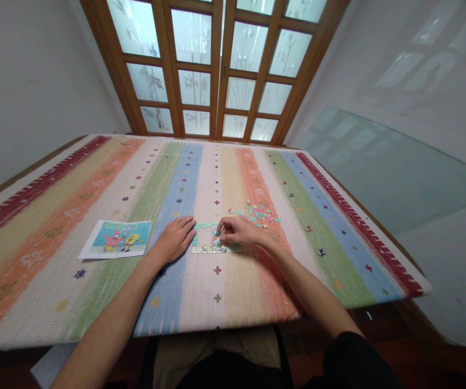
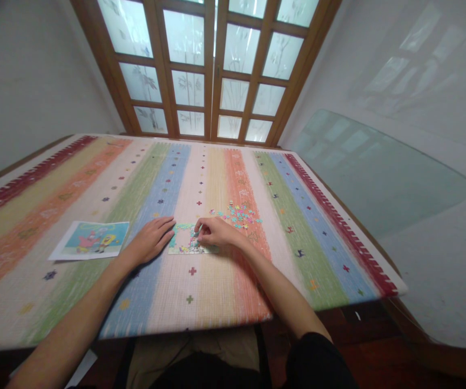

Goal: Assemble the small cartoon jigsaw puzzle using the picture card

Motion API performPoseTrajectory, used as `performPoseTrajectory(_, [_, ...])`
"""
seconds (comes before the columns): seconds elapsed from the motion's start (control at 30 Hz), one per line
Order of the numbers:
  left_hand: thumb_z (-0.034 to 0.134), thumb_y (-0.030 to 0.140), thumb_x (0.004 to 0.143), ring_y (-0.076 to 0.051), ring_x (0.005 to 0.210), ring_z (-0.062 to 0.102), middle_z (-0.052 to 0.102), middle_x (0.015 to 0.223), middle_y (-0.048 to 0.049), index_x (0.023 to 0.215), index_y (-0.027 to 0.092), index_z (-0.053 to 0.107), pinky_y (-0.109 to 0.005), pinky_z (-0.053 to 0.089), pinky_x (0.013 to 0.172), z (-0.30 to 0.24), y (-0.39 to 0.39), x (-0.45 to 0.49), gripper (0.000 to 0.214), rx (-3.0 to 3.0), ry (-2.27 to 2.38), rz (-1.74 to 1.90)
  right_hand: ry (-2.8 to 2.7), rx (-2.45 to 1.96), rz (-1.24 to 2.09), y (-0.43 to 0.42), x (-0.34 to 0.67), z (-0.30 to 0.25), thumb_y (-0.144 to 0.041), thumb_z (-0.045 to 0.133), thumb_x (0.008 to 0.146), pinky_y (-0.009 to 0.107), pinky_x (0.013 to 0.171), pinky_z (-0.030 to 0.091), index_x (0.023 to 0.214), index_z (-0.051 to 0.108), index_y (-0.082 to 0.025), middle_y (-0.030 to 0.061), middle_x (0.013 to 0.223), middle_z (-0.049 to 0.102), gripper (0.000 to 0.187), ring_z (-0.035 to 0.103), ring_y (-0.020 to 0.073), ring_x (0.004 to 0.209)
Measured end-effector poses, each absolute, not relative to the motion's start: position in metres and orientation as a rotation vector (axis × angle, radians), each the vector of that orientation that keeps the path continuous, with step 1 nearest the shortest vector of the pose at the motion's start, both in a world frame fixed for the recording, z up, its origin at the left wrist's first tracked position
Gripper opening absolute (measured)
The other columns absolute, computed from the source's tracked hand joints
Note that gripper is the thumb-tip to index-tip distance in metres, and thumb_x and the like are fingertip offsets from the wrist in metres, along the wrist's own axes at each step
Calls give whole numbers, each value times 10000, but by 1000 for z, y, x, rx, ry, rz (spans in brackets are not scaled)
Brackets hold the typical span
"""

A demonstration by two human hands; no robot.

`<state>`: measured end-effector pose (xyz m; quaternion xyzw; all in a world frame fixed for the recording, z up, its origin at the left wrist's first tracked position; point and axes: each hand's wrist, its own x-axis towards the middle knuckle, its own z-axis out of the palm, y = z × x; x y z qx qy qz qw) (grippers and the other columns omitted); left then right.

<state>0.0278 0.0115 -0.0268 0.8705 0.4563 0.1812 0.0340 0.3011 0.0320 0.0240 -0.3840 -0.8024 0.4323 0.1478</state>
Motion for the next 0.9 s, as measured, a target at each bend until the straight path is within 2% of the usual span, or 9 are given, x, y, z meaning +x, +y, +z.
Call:
performPoseTrajectory(0.17, [323,385,1053,-296,1300,533,602,1399,-151,1318,152,604,-509,430,1116,-26,11,28,451,2673,1401,553,-2394,-1160,1119,31,295,24,-50,643,803,233,679,467,1038,665,-160,12,791,739,260,667,139,705])
performPoseTrajectory(0.53, [322,377,1056,-295,1298,541,606,1390,-168,1311,117,602,-500,436,1110,-26,11,29,460,2691,1413,545,-2569,-1133,784,27,290,22,-74,649,828,294,785,462,1159,617,-165,38,874,733,345,638,172,791])
performPoseTrajectory(0.67, [323,378,1056,-289,1302,539,608,1392,-156,1315,138,599,-500,441,1104,-26,10,29,448,2689,1409,562,-2596,-1104,592,25,292,20,-116,669,847,332,858,451,1123,649,-150,62,898,710,278,619,198,873])
performPoseTrajectory(0.83, [330,377,1054,-291,1303,535,604,1397,-155,1317,141,600,-502,436,1110,-24,9,29,445,2684,1409,558,-2560,-1042,388,14,302,17,-200,610,924,327,823,459,1012,709,-154,88,946,672,140,587,196,878])
performPoseTrajectory(0.9, [336,377,1052,-291,1301,537,604,1397,-154,1316,139,603,-497,433,1115,-23,9,30,444,2683,1411,557,-2558,-965,302,5,306,15,-251,585,961,333,827,463,978,722,-164,95,968,663,164,580,202,903])
